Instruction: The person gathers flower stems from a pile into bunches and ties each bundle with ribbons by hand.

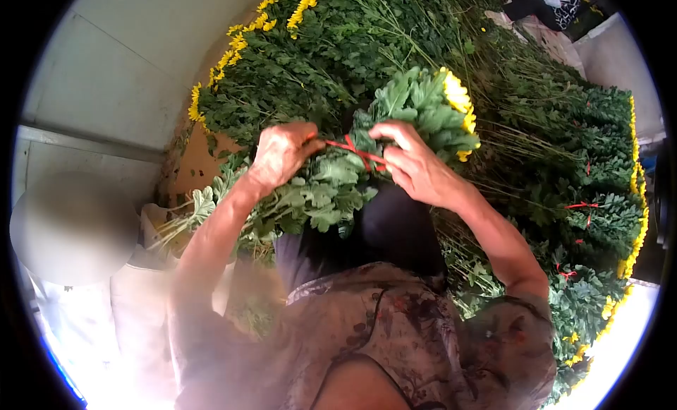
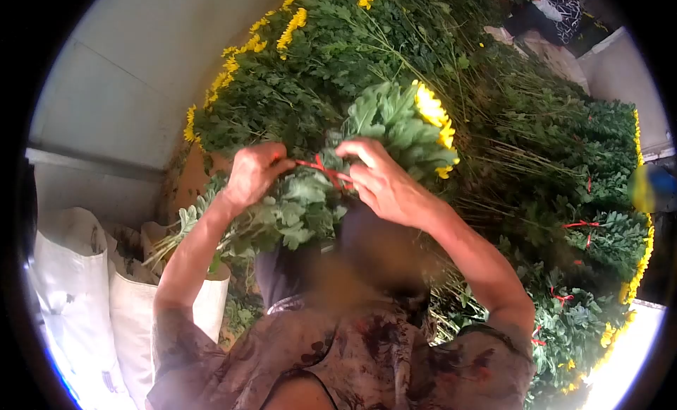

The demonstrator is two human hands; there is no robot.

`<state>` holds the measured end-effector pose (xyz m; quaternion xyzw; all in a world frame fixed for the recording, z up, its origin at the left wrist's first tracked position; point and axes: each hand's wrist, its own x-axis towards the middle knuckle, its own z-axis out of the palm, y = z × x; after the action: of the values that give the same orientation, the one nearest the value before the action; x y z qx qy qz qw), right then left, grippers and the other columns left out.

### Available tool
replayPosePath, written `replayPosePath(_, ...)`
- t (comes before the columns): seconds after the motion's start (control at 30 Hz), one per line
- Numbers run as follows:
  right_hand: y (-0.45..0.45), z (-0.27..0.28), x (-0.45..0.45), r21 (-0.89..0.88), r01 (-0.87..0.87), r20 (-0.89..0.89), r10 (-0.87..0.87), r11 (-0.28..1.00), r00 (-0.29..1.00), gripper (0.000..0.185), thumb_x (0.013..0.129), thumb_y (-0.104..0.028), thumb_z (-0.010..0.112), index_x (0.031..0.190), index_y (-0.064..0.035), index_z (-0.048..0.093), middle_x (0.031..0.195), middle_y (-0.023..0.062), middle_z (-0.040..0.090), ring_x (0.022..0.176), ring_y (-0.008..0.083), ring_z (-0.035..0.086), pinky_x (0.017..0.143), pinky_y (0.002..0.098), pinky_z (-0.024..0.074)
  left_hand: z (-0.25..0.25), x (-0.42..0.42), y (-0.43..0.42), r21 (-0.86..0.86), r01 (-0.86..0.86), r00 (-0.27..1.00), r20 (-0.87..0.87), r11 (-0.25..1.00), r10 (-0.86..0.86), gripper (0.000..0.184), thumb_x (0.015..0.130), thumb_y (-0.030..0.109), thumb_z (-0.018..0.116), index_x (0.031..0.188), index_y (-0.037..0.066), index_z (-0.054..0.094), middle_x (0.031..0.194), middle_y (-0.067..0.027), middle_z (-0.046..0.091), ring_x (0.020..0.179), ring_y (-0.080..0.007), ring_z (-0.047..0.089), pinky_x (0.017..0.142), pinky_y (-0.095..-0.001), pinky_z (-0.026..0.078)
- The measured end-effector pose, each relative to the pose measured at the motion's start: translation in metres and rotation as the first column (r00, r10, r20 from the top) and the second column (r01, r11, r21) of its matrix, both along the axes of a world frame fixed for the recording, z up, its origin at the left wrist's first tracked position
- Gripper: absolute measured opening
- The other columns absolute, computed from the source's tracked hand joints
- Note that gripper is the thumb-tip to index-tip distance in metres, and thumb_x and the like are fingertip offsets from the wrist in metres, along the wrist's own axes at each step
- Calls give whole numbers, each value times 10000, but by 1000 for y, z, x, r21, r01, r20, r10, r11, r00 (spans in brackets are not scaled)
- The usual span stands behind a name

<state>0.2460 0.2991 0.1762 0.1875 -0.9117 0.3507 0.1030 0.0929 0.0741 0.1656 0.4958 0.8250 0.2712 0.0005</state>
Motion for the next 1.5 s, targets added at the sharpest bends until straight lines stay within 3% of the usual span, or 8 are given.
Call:
replayPosePath(0.17, -6, 4, 5, -217, 90, -38, -100, 972, 994, 94, 820, 1, 573, 736, 19, 534, 1313, 139, 448, 1096, 247, 530, 914, 363, 451, 16, 3, 19, 247, -31, 885, 457, 969, -88, 182, 793, 151, 708, 748, 21, 589, 796, -74, 631, 778, -218, 597, 756, -349, 445)
replayPosePath(0.3, -22, 15, 6, -434, 52, -5, -61, 899, 998, 67, 860, -8, 578, 805, 22, 553, 1103, 97, 589, 802, 149, 606, 714, 278, 494, 15, 18, 40, 360, -209, 181, 928, 909, -326, 300, 893, 311, 639, 732, 68, 568, 796, -52, 647, 795, -169, 575, 827, -303, 408)
replayPosePath(0.5, -46, -7, 16, 55, 30, -176, -19, 998, 984, 182, 871, -152, 617, 811, -29, 498, 818, 99, 502, 718, 281, 545, 638, 384, 452, -5, 9, 46, 323, -449, 125, 946, 833, -300, 359, 973, 302, 517, 693, 89, 444, 570, 10, 355, 527, -118, 340, 516, -267, 308)
replayPosePath(0.7, -14, 1, 20, -635, 380, 514, 1, 673, 858, 157, 941, -139, 553, 867, 0, 545, 819, 54, 581, 696, 160, 543, 646, 314, 453, 9, 25, 39, 182, -68, 677, 730, 981, -89, 212, 887, 220, 652, 886, 14, 601, 758, -29, 571, 699, -120, 535, 656, -268, 451)
replayPosePath(0.83, -33, 28, -12, -421, 85, -112, -145, 903, 983, 48, 902, -20, 557, 906, 27, 552, 949, 107, 548, 779, 190, 550, 684, 320, 455, 7, 34, 36, 202, 76, 744, 641, 976, -190, 207, 796, 106, 717, 969, 10, 654, 899, -75, 657, 821, -165, 626, 760, -308, 492)
replayPosePath(1.03, -36, 14, -22, -498, 291, 88, -286, 817, 954, 98, 914, -36, 514, 976, 22, 563, 908, 101, 570, 745, 213, 587, 646, 309, 488, -9, 27, 33, 234, 57, 698, 685, 971, -206, 168, 811, 72, 714, 965, 16, 680, 903, -62, 675, 823, -146, 629, 789, -288, 497)
replayPosePath(1.23, -28, 9, -13, 129, 269, -137, -252, 954, 958, 240, 948, -163, 499, 1116, -6, 563, 1051, 126, 581, 870, 296, 614, 791, 387, 512, -9, 16, 30, 274, 43, 585, 773, 961, -247, 115, 811, 79, 728, 905, 20, 694, 851, -40, 667, 839, -116, 603, 836, -290, 472)
replayPosePath(1.5, -16, 1, -16, -169, 343, 207, -307, 924, 929, 91, 858, -152, 650, 884, -64, 648, 894, 62, 543, 753, 189, 583, 681, 326, 485, -18, 8, 31, 405, -39, 418, 837, 913, -353, 136, 776, 60, 750, 896, 29, 693, 969, -47, 635, 943, -154, 597, 846, -316, 491)
